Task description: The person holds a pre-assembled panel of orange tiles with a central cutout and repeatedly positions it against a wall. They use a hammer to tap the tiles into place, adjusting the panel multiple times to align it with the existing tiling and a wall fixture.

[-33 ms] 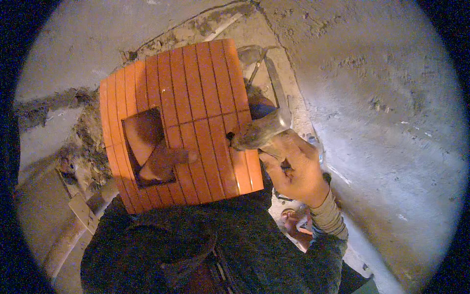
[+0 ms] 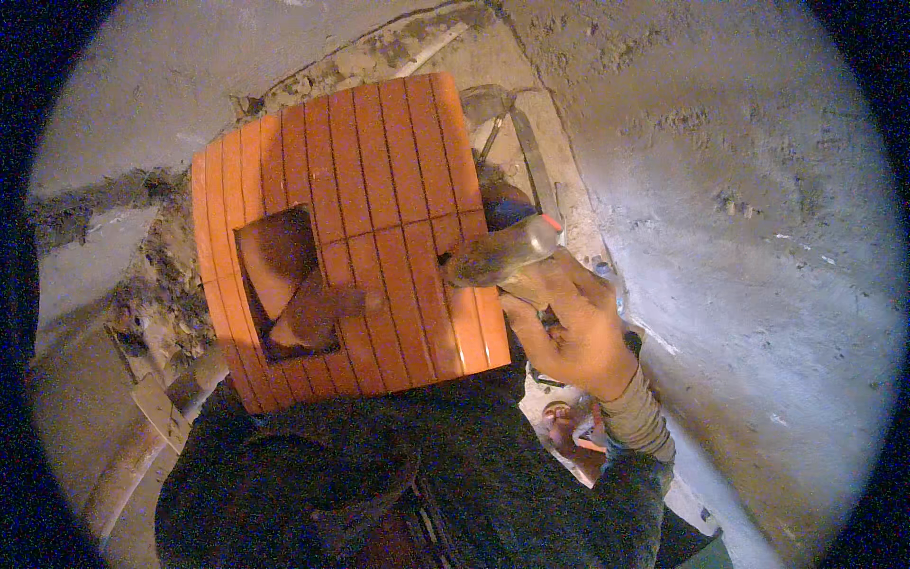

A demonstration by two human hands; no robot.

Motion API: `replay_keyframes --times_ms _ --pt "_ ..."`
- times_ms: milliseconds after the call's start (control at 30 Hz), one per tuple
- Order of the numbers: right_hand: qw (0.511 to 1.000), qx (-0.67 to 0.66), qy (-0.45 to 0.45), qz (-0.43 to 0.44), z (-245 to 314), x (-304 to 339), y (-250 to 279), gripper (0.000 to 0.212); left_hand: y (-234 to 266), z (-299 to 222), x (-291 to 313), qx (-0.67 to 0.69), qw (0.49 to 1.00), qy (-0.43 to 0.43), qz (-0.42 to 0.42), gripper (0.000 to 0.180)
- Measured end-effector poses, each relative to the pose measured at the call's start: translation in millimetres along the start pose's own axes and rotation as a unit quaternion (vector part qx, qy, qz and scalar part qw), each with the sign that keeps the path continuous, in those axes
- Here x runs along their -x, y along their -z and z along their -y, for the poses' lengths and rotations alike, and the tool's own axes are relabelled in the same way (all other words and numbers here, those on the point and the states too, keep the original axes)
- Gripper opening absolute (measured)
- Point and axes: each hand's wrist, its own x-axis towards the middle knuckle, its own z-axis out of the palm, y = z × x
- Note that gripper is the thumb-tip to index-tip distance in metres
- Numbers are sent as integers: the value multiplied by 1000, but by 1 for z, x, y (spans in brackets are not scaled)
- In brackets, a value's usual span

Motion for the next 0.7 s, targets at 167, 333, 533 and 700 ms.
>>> replay_keyframes --times_ms 167,333,533,700 --pt "997 55 42 23 -4 1 -8 28 5 12 1 28 998 35 -41 59" --pt "990 117 65 48 0 -4 -2 28 -6 6 6 101 991 51 -70 60" --pt "980 166 79 80 14 -13 -3 30 -7 2 8 117 989 59 -67 60" --pt "980 148 128 43 11 -16 -4 29 2 6 10 122 989 69 -56 55"
